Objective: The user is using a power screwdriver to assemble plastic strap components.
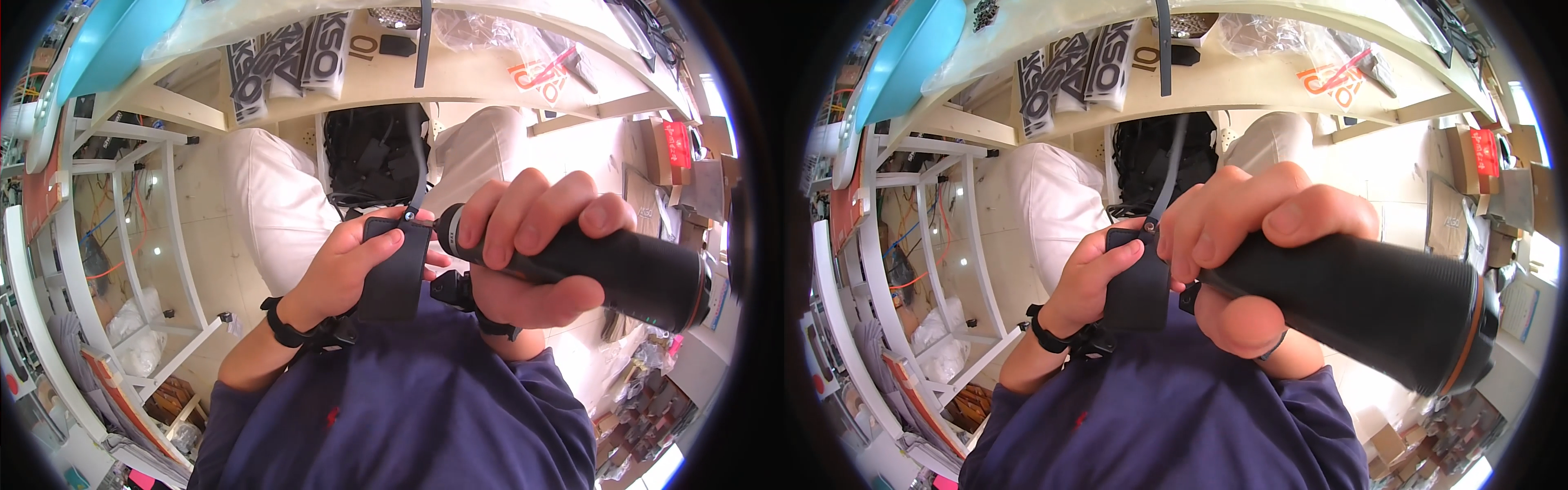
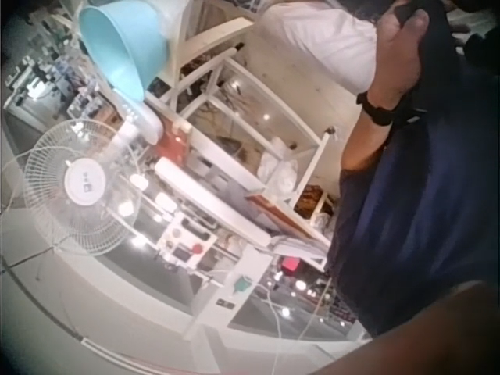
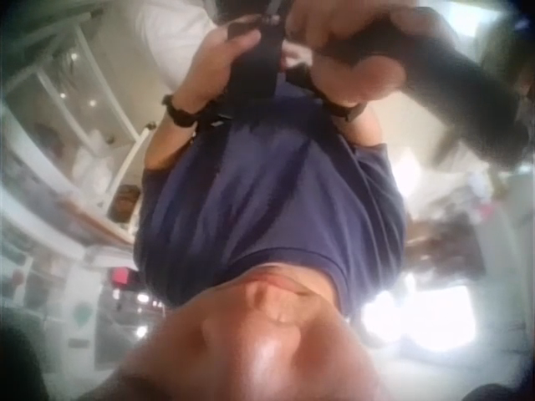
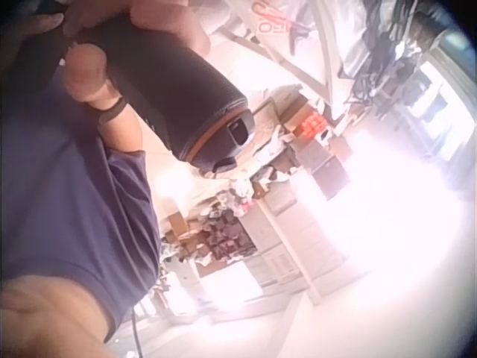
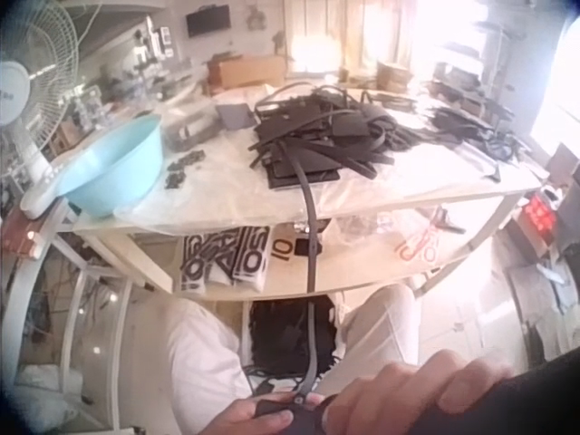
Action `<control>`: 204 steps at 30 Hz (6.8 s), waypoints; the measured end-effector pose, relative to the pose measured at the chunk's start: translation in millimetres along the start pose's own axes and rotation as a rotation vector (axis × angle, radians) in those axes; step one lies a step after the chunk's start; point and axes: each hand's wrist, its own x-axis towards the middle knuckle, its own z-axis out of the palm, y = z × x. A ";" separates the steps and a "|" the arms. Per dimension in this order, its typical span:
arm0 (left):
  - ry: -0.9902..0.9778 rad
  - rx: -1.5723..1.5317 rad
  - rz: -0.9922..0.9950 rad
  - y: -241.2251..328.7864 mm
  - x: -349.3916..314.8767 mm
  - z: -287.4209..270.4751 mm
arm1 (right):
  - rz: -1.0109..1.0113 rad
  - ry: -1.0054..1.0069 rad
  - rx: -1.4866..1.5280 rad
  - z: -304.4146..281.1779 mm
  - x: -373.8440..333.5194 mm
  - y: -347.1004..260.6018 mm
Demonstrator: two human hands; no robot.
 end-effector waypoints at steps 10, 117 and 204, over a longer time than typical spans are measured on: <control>0.112 0.201 0.093 -4.1 -2.2 14.3 | 0.010 0.011 -0.028 5.2 -2.1 -5.4; 0.684 1.907 1.177 181.5 105.3 -48.1 | -0.020 -0.016 -0.098 5.6 174.1 69.9; 0.779 1.863 1.183 168.8 113.0 -45.0 | 0.074 0.030 0.019 10.6 183.1 157.0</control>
